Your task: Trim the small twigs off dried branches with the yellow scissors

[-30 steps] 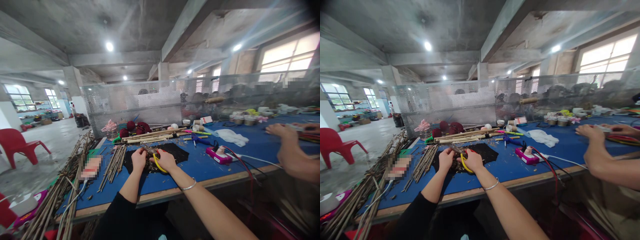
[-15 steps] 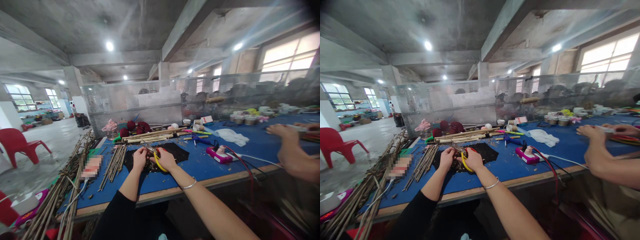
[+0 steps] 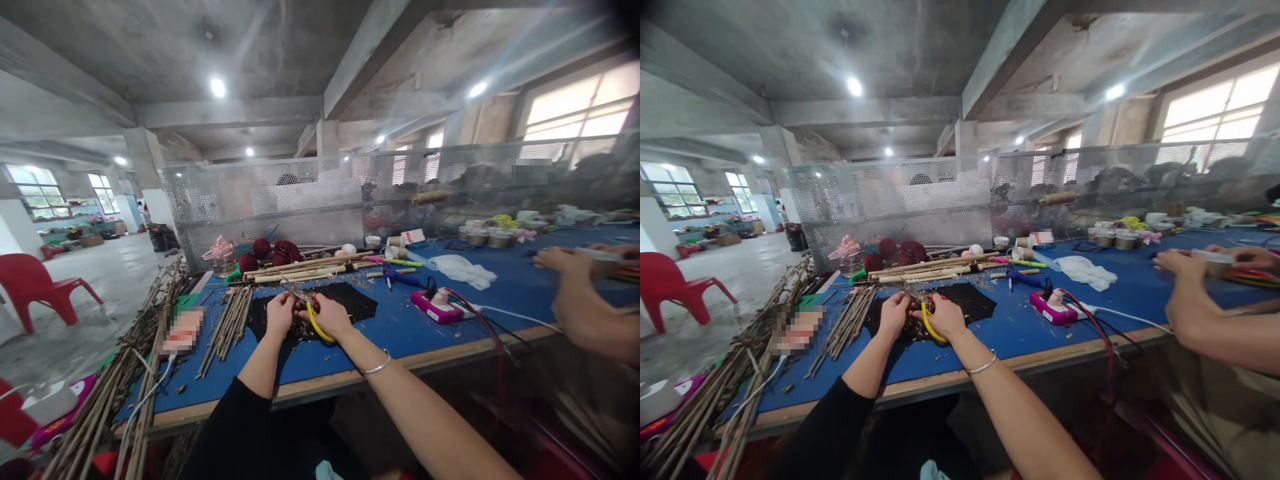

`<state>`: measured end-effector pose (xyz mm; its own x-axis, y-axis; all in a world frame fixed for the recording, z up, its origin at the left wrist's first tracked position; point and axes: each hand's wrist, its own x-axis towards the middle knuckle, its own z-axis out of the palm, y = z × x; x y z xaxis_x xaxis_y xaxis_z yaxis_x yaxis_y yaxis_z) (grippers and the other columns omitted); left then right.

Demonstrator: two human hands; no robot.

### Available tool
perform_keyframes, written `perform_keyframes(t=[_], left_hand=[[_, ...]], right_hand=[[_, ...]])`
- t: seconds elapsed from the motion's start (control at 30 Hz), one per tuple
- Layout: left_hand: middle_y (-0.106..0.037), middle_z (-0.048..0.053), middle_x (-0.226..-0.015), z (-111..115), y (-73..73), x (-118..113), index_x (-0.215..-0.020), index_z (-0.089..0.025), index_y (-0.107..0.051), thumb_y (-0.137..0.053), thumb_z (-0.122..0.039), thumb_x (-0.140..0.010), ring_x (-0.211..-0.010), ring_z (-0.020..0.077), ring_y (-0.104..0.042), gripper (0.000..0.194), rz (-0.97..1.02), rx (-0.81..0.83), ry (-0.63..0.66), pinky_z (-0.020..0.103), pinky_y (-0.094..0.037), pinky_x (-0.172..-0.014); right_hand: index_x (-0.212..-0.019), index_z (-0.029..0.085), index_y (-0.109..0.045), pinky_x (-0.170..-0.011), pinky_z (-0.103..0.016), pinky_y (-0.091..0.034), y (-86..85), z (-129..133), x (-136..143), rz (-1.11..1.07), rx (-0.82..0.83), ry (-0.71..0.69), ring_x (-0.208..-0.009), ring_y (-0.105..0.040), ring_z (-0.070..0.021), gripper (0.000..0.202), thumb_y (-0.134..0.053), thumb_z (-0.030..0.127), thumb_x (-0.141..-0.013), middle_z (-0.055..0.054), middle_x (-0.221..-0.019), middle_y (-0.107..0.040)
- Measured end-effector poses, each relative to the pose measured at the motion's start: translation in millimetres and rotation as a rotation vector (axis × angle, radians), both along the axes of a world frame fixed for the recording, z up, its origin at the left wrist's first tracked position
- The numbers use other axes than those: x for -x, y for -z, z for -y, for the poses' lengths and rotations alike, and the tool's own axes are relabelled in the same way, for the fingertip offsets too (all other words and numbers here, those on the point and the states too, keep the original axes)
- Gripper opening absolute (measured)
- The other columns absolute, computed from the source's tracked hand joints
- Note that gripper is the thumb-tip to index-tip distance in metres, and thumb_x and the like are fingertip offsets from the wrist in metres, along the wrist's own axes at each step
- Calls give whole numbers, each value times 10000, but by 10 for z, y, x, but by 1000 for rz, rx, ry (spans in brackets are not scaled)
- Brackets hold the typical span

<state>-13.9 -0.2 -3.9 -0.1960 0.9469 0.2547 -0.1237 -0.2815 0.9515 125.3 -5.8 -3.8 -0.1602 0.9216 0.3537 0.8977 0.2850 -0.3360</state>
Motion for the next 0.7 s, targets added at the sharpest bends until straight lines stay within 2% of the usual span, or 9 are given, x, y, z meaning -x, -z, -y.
perform_keyframes(t=[0.2,0.33,0.43,0.5,0.6,0.7], left_hand=[[-590,14,-625,-20,19,13,-748,-119,-634,-557,-312,-672,-553,97,-528,222,-50,11,-29,171,-412,-447],[-600,12,-587,-24,23,51,-776,-126,-653,-523,-319,-707,-507,102,-523,243,-214,15,-127,195,-411,-458],[-642,30,-630,-7,13,76,-754,-144,-675,-552,-306,-699,-569,121,-559,210,-399,-43,-247,229,-446,-574],[-668,45,-701,5,12,75,-741,-153,-681,-592,-298,-677,-643,135,-584,182,-469,-91,-281,243,-453,-655],[-675,58,-778,-4,39,60,-811,-151,-675,-590,-316,-695,-689,139,-593,219,-476,-151,-297,249,-455,-693],[-665,73,-845,-41,81,93,-890,-141,-654,-538,-307,-743,-753,144,-593,250,-468,-199,-383,259,-448,-744]], right_hand=[[-871,221,-520,-601,-255,-352,-3,-9,-7,26,18,24,-740,-604,-212,503,-435,686,-698,-56,-810,-641],[-868,214,-527,-613,-255,-356,0,-20,-19,44,15,54,-748,-603,-210,506,-432,683,-701,-62,-798,-638],[-884,212,-524,-624,-256,-359,9,-34,-37,45,-24,97,-761,-602,-211,505,-431,675,-708,-64,-797,-636],[-886,212,-520,-624,-256,-361,18,-46,-53,31,-47,134,-764,-602,-210,498,-424,670,-716,-63,-797,-636],[-893,206,-516,-629,-260,-362,30,-62,-74,15,-58,198,-765,-601,-210,501,-432,666,-712,-68,-793,-633],[-910,204,-512,-638,-262,-361,35,-71,-82,16,-46,221,-768,-599,-209,508,-461,660,-695,-63,-784,-626]])
